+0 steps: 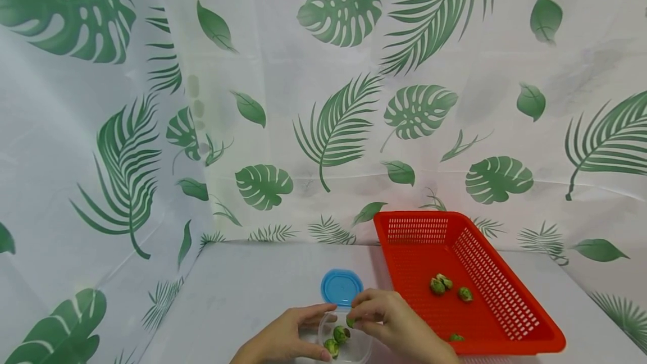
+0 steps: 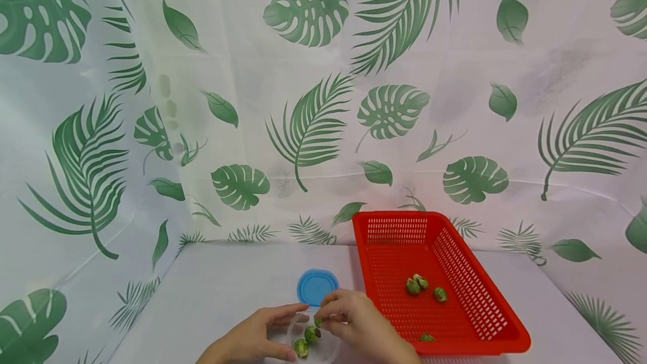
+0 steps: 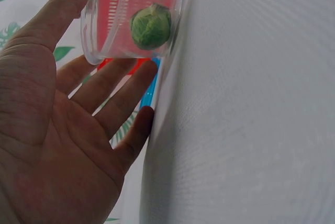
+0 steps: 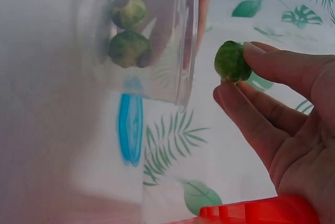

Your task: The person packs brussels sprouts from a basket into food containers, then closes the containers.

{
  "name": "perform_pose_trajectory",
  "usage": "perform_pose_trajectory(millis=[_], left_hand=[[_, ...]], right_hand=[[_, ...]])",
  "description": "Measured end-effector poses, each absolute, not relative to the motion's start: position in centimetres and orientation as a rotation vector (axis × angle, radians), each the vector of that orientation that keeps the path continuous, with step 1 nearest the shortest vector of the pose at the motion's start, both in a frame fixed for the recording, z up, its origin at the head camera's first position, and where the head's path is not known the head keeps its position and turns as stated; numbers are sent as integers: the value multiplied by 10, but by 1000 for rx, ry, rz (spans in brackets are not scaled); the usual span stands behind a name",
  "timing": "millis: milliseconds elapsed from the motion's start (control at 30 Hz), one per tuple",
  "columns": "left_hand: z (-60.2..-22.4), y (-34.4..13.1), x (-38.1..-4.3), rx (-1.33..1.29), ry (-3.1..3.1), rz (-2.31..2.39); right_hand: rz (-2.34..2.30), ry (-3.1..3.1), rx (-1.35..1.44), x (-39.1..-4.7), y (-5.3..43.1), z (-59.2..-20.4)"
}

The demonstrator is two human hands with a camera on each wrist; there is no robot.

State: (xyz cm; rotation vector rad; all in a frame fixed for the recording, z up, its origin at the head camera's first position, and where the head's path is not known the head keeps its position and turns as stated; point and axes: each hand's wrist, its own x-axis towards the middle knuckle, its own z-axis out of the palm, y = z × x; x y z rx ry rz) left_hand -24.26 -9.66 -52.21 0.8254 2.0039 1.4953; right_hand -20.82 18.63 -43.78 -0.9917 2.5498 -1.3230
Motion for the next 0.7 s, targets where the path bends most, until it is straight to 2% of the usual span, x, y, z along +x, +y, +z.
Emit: perform_pose_trajectory(millis=[700], left_hand=[[-523,-97,-243,831,2003,1494]], right_hand=[[-1020,2582,-849,-207,168,-445]])
